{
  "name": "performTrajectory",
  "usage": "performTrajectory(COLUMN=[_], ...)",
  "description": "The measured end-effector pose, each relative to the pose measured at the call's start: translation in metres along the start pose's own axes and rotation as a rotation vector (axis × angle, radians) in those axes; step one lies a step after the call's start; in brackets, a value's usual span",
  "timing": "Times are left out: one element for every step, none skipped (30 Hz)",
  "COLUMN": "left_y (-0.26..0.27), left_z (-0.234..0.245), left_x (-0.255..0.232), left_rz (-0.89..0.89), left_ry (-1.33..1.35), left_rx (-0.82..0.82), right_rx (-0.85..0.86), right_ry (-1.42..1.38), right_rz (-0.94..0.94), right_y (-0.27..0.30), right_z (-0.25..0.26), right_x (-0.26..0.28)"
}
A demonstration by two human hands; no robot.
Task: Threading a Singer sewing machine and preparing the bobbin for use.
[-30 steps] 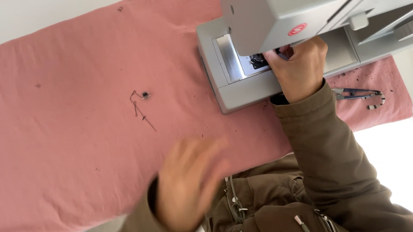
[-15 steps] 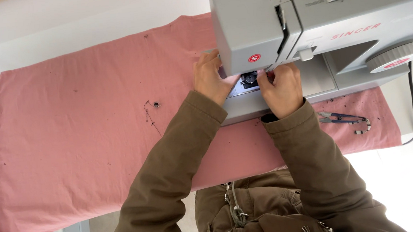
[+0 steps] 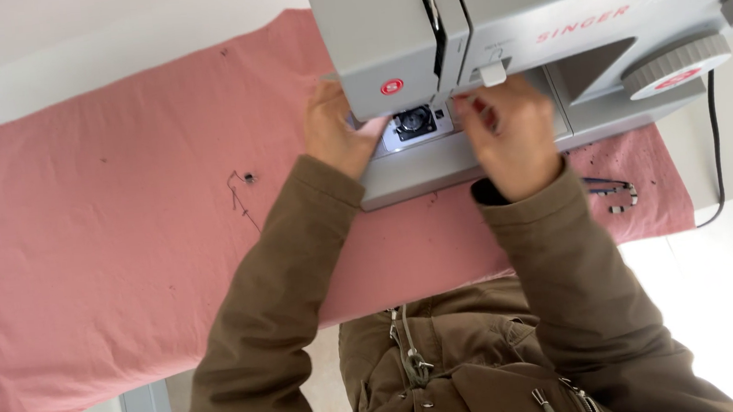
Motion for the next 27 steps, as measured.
performTrajectory(left_y=[0.005, 0.012, 0.017, 0.018, 0.019, 0.022, 0.026, 0.026, 0.031, 0.03, 0.029, 0.027, 0.023, 0.019, 0.017, 0.013, 0.009, 0.004, -0.001, -0.006, -0.001, 0.001, 0.003, 0.009, 0.019, 0.034, 0.036], left_z=[0.007, 0.014, 0.02, 0.023, 0.027, 0.028, 0.031, 0.037, 0.035, 0.036, 0.038, 0.039, 0.041, 0.042, 0.044, 0.045, 0.044, 0.045, 0.043, 0.041, 0.044, 0.047, 0.052, 0.052, 0.055, 0.046, 0.046], left_x=[-0.009, -0.018, -0.016, -0.013, -0.009, -0.01, -0.013, -0.018, -0.008, 0.003, 0.014, 0.015, 0.019, 0.022, 0.023, 0.03, 0.037, 0.049, 0.061, 0.073, 0.06, 0.05, 0.039, 0.034, 0.008, -0.014, -0.016], left_rz=[-0.103, -0.203, -0.192, -0.143, -0.095, -0.078, -0.084, -0.098, -0.09, -0.042, 0.005, 0.006, 0.027, 0.045, 0.042, 0.102, 0.162, 0.163, 0.159, 0.154, 0.156, 0.197, 0.234, 0.235, -0.012, -0.25, -0.245], left_ry=[0.016, 0.033, 0.036, 0.031, 0.026, 0.028, 0.021, 0.011, 0.012, 0.172, 0.334, 0.333, 0.498, 0.666, 0.667, 0.838, 1.01, 1.011, 1.095, 1.177, 1.177, 0.909, 0.64, 0.637, 0.189, -0.262, -0.264], left_rx=[0.003, 0.015, 0.027, 0.039, 0.051, 0.07, 0.054, 0.028, 0.038, 0.064, 0.092, 0.088, 0.11, 0.133, 0.129, 0.137, 0.144, 0.14, 0.183, 0.226, 0.222, 0.132, 0.043, 0.045, -0.029, -0.091, -0.086], right_rx=[0.025, 0.052, 0.059, 0.1, 0.14, 0.151, 0.115, 0.075, 0.081, 0.062, 0.042, 0.044, 0.043, 0.042, 0.042, 0.063, 0.085, 0.088, 0.117, 0.147, 0.15, 0.127, 0.104, 0.101, 0.104, 0.112, 0.114], right_ry=[0.066, 0.134, 0.136, 0.143, 0.15, 0.151, 0.245, 0.335, 0.335, 0.326, 0.317, 0.314, 0.289, 0.268, 0.267, 0.13, -0.007, -0.008, 0.013, 0.032, 0.029, -0.014, -0.058, -0.059, -0.049, -0.039, -0.041], right_rz=[0.052, 0.096, 0.081, 0.093, 0.105, 0.082, 0.182, 0.295, 0.284, 0.268, 0.253, 0.255, 0.233, 0.213, 0.217, 0.205, 0.192, 0.193, 0.121, 0.047, 0.048, 0.077, 0.106, 0.103, 0.09, 0.073, 0.067], right_y=[-0.003, -0.002, -0.005, -0.009, -0.013, -0.01, -0.008, -0.009, -0.004, -0.008, -0.012, -0.011, -0.01, -0.01, -0.011, -0.013, -0.015, -0.014, -0.012, -0.009, -0.009, -0.012, -0.014, -0.014, -0.013, -0.011, -0.009], right_z=[0.009, 0.018, 0.013, 0.008, 0.002, -0.012, -0.022, -0.034, -0.037, -0.04, -0.043, -0.038, -0.033, -0.027, -0.022, -0.021, -0.019, -0.023, -0.029, -0.035, -0.036, -0.035, -0.035, -0.036, -0.038, -0.04, -0.04], right_x=[-0.001, -0.001, -0.007, -0.013, -0.02, -0.028, -0.027, -0.025, -0.024, -0.025, -0.025, -0.021, -0.019, -0.018, -0.012, -0.008, -0.004, -0.009, -0.019, -0.029, -0.026, -0.02, -0.016, -0.018, -0.022, -0.026, -0.032])
Point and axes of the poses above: each hand's wrist, its own y-axis away from the middle knuckle, its own z-axis out of the back of the hand, x = y × z, the point moved 8 cm from there along -y, towards the middle knuckle, and after that the axes turned 15 degrees about z, right-handed, at the moved point
